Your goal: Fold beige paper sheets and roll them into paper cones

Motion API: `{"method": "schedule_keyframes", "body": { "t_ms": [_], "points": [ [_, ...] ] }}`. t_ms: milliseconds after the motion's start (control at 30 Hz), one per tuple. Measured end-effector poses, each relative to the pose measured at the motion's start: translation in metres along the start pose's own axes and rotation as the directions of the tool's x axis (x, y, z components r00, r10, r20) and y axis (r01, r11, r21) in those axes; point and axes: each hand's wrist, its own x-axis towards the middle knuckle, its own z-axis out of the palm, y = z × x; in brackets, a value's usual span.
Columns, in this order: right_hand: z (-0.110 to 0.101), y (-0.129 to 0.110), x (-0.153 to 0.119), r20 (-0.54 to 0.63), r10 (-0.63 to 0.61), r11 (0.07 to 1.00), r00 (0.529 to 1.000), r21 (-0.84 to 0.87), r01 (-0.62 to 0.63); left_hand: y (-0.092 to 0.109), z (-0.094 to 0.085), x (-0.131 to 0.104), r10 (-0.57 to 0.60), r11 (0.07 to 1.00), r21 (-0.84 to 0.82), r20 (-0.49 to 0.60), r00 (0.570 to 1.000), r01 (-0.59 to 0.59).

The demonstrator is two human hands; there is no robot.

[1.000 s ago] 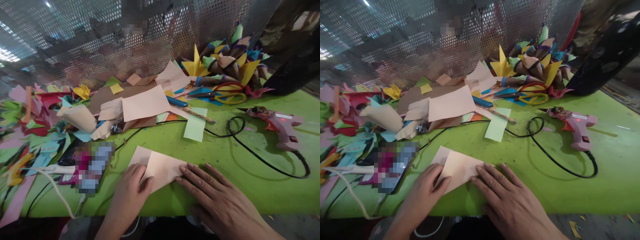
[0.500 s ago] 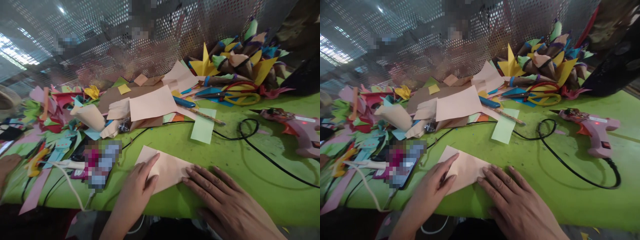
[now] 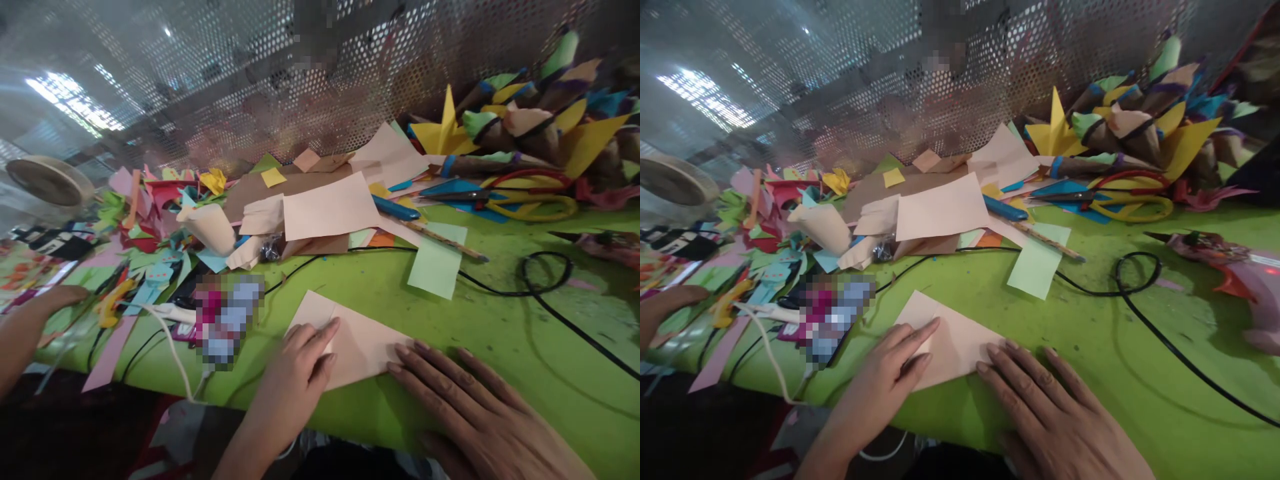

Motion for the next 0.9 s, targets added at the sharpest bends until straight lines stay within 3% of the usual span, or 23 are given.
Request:
{"method": "schedule_keyframes", "body": {
  "t_ms": [233, 367, 500, 633, 900],
  "points": [
    [0.0, 0.001, 0.001, 0.002, -0.018, 0.998, 1.0, -0.062, 0.018, 0.0, -0.001, 0.0, 0.032, 0.999, 0.04, 0.015, 0.999, -0.032],
    [0.001, 0.0, -0.001, 0.003, -0.003, 1.0, 1.0, -0.02, 0.003, 0.001, 0.0, -0.001, 0.105, 0.981, 0.169, -0.035, 0.994, -0.097],
    [0.001, -0.002, -0.004, 0.052, 0.035, 0.999, 0.998, 0.029, -0.037, 0.005, 0.007, -0.001, 0.236, 0.919, 0.359, -0.175, 0.956, -0.161],
    [0.0, -0.006, -0.004, 0.098, 0.064, 0.997, 0.993, 0.03, -0.067, 0.012, 0.019, -0.007, 0.38, 0.879, 0.367, -0.159, 0.911, -0.303],
    [-0.006, -0.007, -0.002, 0.159, 0.098, 0.993, 0.982, 0.048, -0.107, 0.022, 0.04, -0.036, 0.373, 0.836, 0.481, -0.149, 0.916, -0.262]
  ]
}}
